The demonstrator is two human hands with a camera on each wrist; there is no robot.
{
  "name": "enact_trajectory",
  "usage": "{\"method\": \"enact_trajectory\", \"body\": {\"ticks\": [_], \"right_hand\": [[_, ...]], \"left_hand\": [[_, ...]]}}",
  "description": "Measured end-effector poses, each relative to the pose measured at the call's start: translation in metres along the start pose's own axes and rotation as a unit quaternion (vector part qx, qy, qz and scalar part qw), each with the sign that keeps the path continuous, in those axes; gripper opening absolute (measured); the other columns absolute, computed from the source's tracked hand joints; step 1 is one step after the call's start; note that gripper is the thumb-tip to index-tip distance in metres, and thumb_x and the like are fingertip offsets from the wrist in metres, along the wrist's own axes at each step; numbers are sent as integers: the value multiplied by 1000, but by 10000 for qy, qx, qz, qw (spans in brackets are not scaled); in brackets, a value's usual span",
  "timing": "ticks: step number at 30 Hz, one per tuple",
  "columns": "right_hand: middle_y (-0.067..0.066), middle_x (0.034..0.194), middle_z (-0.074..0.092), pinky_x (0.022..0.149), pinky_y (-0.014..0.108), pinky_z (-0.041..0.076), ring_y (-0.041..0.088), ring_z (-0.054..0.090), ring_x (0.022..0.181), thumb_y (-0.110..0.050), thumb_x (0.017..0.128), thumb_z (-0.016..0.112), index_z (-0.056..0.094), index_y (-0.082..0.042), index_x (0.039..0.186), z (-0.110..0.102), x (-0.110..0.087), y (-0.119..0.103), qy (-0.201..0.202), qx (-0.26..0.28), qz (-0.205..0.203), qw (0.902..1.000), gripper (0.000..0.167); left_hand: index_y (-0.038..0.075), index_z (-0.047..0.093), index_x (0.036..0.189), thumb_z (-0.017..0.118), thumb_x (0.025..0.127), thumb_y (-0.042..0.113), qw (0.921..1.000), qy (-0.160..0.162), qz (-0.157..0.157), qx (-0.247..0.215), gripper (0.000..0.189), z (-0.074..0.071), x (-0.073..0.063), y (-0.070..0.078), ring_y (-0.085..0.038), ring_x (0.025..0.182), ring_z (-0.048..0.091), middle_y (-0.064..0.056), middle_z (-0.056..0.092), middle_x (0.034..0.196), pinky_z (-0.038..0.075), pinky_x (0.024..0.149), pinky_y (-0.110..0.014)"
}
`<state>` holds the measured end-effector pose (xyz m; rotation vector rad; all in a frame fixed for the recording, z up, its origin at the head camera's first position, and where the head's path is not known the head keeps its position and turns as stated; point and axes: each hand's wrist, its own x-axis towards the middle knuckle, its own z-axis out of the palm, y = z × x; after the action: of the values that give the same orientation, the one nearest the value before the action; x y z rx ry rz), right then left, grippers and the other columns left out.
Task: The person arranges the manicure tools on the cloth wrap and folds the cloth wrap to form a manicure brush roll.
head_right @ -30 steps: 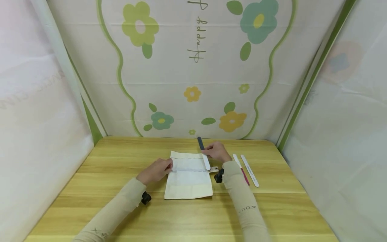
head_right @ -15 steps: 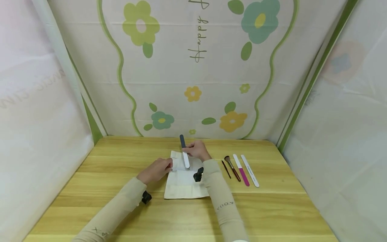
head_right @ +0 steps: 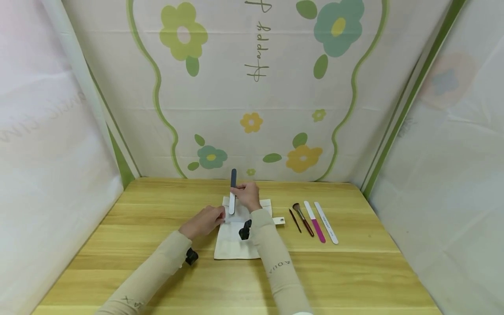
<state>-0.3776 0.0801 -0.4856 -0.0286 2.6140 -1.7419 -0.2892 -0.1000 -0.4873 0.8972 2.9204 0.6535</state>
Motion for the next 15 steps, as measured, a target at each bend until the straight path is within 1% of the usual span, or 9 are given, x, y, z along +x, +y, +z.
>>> {"method": "enact_trajectory", "body": {"ticks": [4,5,8,15], "right_hand": [[11,95,81,65,22,53,21,76,82,-22,93,82,82,-5,103,6,0,2,-27,39,-38,10000,20],[11,95,81,65,22,53,21,75,81,-22,93,83,83,-5,102,8,-1,3,-57,16,-51,10000,19],[11,93,82,64,20,52,19,75,79,-21,93,83,83,-5,101,11,-2,7,-132,-49,-93,9999,18],[8,94,82,64,20,50,10,67,74,-24,93,83,84,-7,98,16,-6,15,-229,-206,-11,9995,17]], "left_hand": [[5,60,91,66,101,-1,9998,79,2,-171,13,-3,-1,2,-13,72,51,-2,61,80,46,68,-28],[5,60,91,67,100,-1,9997,122,48,-184,13,-3,-1,2,-12,71,50,-2,60,79,45,67,-27],[4,62,92,67,100,-2,9994,166,14,-317,11,-4,-2,2,-11,72,50,-1,61,81,45,67,-26],[5,64,95,64,103,0,9981,17,-346,-512,9,-1,-1,-1,-15,76,54,-4,65,87,48,72,-30]]}}
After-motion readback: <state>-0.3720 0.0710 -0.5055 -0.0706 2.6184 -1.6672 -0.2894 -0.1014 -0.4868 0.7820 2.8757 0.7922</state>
